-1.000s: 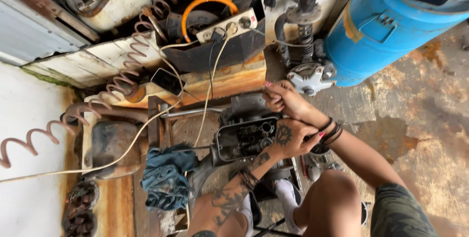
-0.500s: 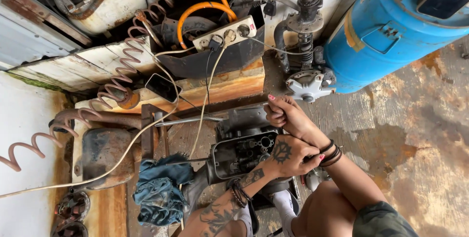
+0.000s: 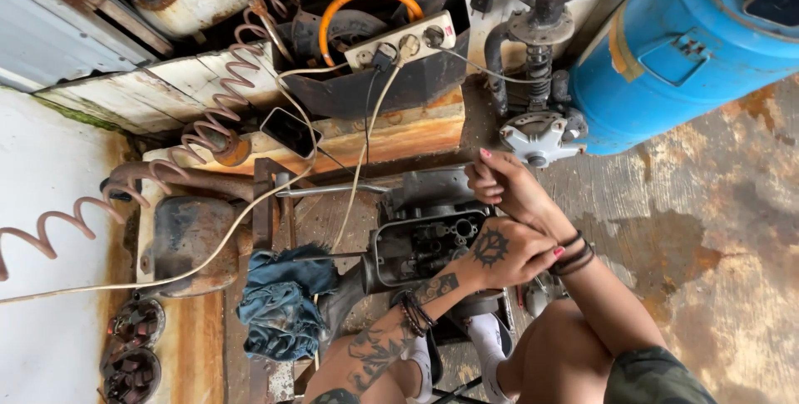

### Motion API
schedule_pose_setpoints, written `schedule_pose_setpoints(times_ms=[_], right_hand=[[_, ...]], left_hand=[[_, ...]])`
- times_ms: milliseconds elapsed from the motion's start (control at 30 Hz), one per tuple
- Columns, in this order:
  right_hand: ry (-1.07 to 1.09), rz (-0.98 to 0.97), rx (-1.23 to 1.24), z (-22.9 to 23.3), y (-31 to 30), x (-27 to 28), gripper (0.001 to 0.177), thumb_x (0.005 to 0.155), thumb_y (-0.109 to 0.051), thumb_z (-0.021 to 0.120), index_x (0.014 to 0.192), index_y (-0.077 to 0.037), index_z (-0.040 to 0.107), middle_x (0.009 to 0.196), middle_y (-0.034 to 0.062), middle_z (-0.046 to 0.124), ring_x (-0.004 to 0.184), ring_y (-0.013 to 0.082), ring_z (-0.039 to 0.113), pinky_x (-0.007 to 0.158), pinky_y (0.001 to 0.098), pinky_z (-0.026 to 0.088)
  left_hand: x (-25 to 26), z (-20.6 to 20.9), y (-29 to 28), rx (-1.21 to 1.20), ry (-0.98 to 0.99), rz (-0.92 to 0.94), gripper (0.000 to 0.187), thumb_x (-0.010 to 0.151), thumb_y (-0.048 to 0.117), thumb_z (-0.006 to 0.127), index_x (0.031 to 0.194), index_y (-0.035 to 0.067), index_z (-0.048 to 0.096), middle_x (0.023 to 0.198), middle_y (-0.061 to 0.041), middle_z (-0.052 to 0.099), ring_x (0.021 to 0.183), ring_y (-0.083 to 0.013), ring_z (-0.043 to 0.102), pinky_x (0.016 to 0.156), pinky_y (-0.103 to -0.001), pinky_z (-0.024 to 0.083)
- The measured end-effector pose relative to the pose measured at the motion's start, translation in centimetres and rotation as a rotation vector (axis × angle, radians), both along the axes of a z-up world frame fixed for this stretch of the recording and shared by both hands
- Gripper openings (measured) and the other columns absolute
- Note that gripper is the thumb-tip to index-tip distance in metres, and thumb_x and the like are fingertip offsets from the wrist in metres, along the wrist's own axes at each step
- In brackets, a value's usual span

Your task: The person uses a socket wrench to loosen and remove bolts from a small engine block. They then use a screwdriver to adjust internal components and remove a small metal part from the engine.

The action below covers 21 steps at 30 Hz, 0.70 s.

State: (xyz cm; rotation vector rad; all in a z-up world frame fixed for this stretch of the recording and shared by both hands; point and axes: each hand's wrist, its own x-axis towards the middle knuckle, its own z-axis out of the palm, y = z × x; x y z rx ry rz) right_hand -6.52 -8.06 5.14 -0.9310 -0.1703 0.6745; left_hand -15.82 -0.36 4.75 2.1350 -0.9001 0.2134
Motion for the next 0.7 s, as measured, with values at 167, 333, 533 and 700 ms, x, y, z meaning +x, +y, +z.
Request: schedule_pose_setpoints(times_ms=[167, 333, 533, 700], right_hand=[[0.093, 0.103, -0.018, -1.1, -0.7, -0.4, 0.041, 0.106, -0.046, 0.049, 0.087, -0.01, 0.047, 0.063, -0.0104, 0.023, 0.048, -0.0002, 0.022, 0.041, 0.0161, 0.024], [0.103, 0.123, 0.097, -5.8, -1.4, 1.3, 0.042, 0.106, -0.053, 0.047, 0.085, -0.017, 0.043, 0.067, -0.01, 0.019, 0.053, 0.0028, 0.017, 0.043, 0.0189, 0.017], [0.064, 0.239, 0.259, -5.9, -2.1, 1.8, 0.042, 0.106, -0.055, 0.042, 0.087, -0.017, 0.039, 0.068, -0.0108, 0.022, 0.053, 0.0018, 0.023, 0.044, 0.0177, 0.022], [0.084, 0.157, 0.286, -3.0, -1.3, 0.2, 0.054, 0.098, -0.064, 0.053, 0.097, -0.011, 0.043, 0.073, -0.009, 0.025, 0.058, 0.0025, 0.024, 0.046, 0.018, 0.023]], left_hand=[[-1.2, -2.5, -1.1, 0.046, -0.187, 0.138, 0.017, 0.099, 0.025, 0.05, 0.089, 0.018, 0.062, 0.087, 0.0, 0.068, 0.091, -0.023, 0.068, 0.091, -0.042, 0.049], [-1.2, -5.2, -3.8, -0.153, -0.14, 0.318, 0.019, 0.095, 0.028, 0.05, 0.08, 0.021, 0.059, 0.077, 0.001, 0.062, 0.086, -0.0226, 0.063, 0.094, -0.046, 0.039], [-1.0, -3.3, -4.9, -0.662, 0.038, 0.258, 0.034, 0.089, 0.029, 0.054, 0.056, 0.024, 0.048, 0.053, 0.008, 0.049, 0.053, -0.0182, 0.053, 0.071, -0.022, 0.043], [-4.1, 2.2, -2.5, -0.688, -0.322, 0.505, 0.026, 0.093, 0.04, 0.059, 0.078, 0.02, 0.063, 0.101, 0.0, 0.065, 0.1, -0.0265, 0.059, 0.101, -0.043, 0.042]])
